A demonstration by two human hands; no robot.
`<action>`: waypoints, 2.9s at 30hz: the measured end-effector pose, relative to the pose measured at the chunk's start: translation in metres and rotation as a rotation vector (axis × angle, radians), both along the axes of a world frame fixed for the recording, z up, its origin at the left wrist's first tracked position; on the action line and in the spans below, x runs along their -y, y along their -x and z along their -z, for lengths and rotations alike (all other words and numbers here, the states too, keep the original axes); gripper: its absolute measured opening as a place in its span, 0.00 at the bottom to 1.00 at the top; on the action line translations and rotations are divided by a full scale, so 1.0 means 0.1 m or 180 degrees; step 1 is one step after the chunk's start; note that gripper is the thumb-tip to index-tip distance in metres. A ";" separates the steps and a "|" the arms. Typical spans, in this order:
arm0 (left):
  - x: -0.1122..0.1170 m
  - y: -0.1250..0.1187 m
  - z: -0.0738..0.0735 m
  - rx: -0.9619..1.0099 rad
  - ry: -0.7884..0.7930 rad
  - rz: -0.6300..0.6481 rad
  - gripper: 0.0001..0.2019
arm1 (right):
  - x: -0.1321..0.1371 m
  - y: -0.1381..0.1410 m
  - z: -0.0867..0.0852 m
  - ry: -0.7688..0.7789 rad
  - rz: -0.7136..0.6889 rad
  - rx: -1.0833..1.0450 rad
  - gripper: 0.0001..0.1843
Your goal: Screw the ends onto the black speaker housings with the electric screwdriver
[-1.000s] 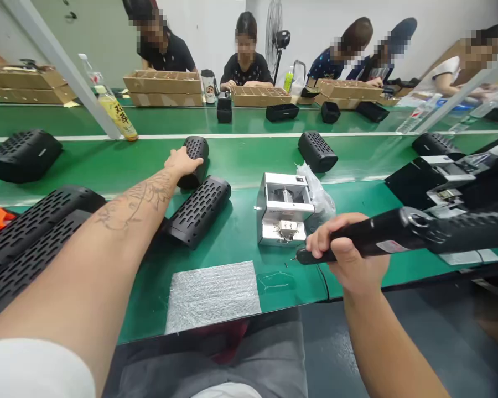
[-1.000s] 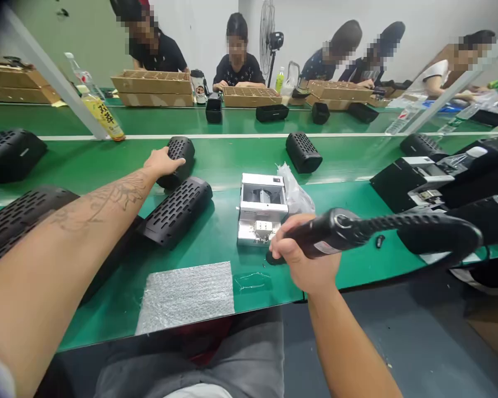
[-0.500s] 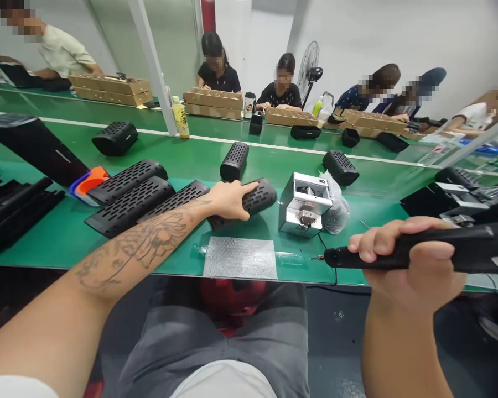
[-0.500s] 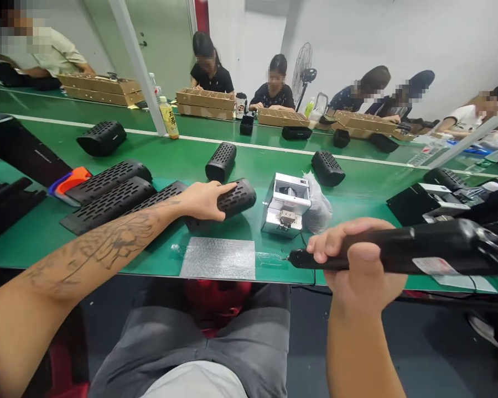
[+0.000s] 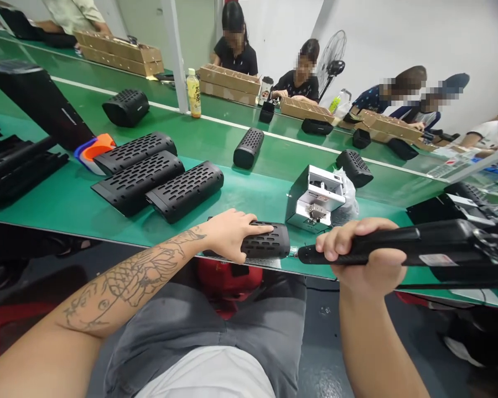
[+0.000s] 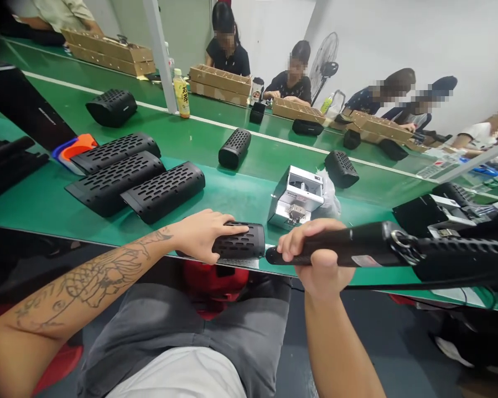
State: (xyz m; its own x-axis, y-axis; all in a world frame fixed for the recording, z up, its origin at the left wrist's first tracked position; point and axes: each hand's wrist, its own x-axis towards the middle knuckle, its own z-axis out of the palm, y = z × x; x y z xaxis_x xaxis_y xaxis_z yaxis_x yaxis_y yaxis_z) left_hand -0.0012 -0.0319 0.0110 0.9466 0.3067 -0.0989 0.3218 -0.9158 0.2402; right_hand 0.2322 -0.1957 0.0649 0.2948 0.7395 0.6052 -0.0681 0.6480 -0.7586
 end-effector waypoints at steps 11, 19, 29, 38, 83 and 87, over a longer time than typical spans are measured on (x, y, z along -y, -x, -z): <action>0.04 -0.01 -0.02 -0.0056 0.0014 0.0031 0.54 | -0.29 0.14 0.12 0.0505 -0.0279 0.0168 0.21; 0.03 -0.01 -0.01 -0.0011 0.0131 -0.0012 0.54 | -0.26 0.14 0.11 0.0634 -0.0598 0.0310 0.17; 0.05 0.00 0.01 0.0055 0.0260 -0.0120 0.53 | -0.21 0.13 0.10 0.0755 -0.0558 0.0425 0.17; 0.08 -0.03 -0.02 0.0118 0.0288 -0.0278 0.54 | -0.79 -0.75 -0.08 -0.0034 0.1672 0.0328 0.14; -0.08 0.08 -0.12 -0.0011 0.0886 -0.1134 0.37 | -0.62 0.67 0.13 0.0704 -0.0978 0.0697 0.18; -0.08 0.08 -0.12 0.0017 0.0882 -0.1144 0.34 | -0.59 0.70 0.17 0.0779 -0.0932 0.0625 0.18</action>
